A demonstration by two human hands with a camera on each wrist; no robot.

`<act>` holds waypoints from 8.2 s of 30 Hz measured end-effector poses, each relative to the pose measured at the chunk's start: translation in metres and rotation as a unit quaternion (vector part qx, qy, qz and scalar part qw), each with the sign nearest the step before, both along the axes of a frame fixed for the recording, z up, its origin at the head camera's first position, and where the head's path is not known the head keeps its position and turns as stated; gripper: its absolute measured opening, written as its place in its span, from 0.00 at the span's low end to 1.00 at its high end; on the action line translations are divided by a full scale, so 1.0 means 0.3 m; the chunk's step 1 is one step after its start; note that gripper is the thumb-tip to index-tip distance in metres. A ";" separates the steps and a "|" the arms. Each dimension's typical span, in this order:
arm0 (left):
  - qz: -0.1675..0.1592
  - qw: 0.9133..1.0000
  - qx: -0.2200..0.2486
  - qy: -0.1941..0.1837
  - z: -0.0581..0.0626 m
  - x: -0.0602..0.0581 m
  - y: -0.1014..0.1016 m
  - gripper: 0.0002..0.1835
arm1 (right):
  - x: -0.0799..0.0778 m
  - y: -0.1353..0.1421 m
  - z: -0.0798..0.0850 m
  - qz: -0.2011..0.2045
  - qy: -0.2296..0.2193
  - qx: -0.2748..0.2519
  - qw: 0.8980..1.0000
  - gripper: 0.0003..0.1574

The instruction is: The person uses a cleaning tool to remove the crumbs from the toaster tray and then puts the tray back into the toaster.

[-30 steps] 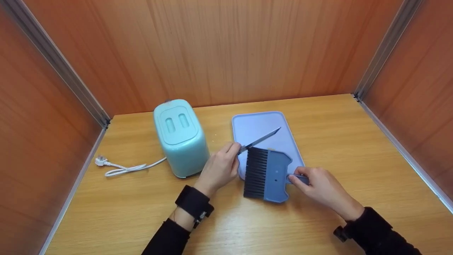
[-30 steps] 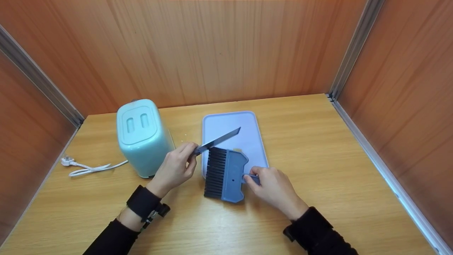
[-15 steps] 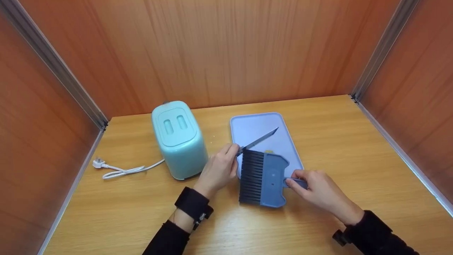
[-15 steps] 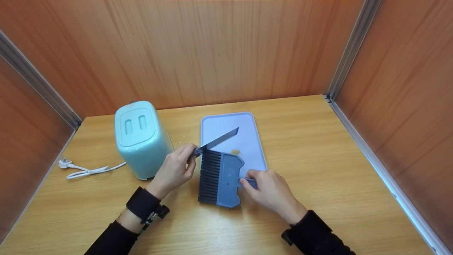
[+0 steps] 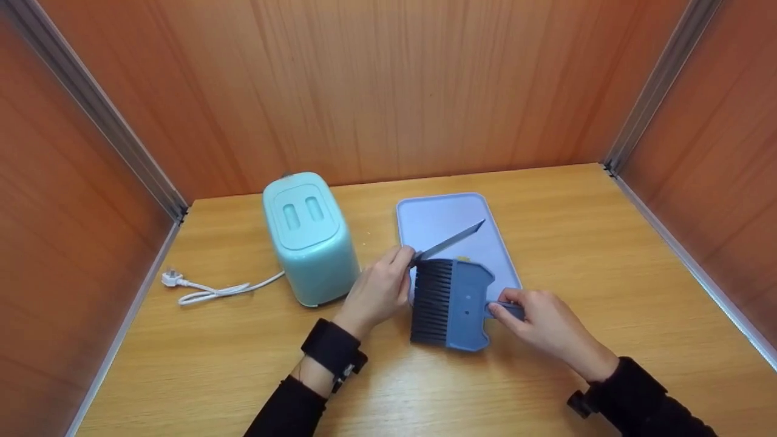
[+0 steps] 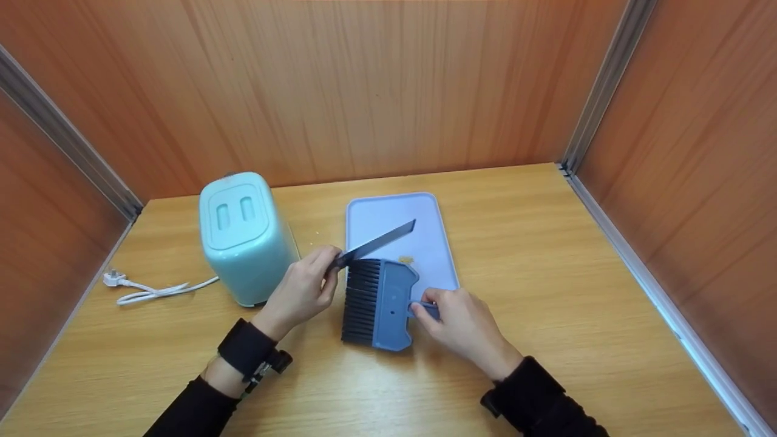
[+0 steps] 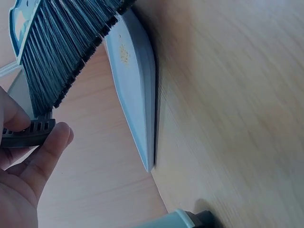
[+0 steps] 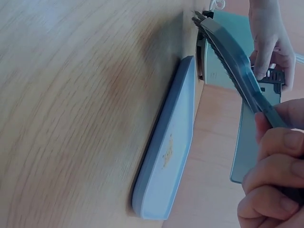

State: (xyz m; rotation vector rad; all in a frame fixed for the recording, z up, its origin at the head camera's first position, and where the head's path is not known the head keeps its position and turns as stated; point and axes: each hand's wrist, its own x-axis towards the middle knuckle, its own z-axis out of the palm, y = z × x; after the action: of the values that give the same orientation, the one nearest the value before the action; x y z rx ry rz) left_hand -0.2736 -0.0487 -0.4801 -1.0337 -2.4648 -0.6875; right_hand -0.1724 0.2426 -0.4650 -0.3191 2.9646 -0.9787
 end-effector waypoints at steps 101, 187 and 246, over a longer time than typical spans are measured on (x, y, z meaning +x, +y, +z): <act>-0.006 0.725 0.427 -0.540 0.025 0.009 -0.053 0.21 | -0.136 0.554 -0.175 -0.293 -0.075 0.022 0.953 0.28; 0.228 0.972 0.051 0.000 0.230 0.003 -0.230 0.36 | -0.098 -0.222 -0.070 0.084 -0.229 -0.275 0.930 0.10; 0.278 0.951 0.135 0.006 -0.022 0.092 -0.385 0.37 | -0.035 -0.540 -0.175 0.150 -0.387 -0.321 0.851 0.06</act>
State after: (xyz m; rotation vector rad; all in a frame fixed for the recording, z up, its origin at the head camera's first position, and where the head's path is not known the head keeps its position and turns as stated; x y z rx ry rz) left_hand -0.2459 -0.1644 -0.4868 -0.2157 -2.3909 -0.7844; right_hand -0.1829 0.0805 -0.5175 -0.2762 1.7572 -1.5503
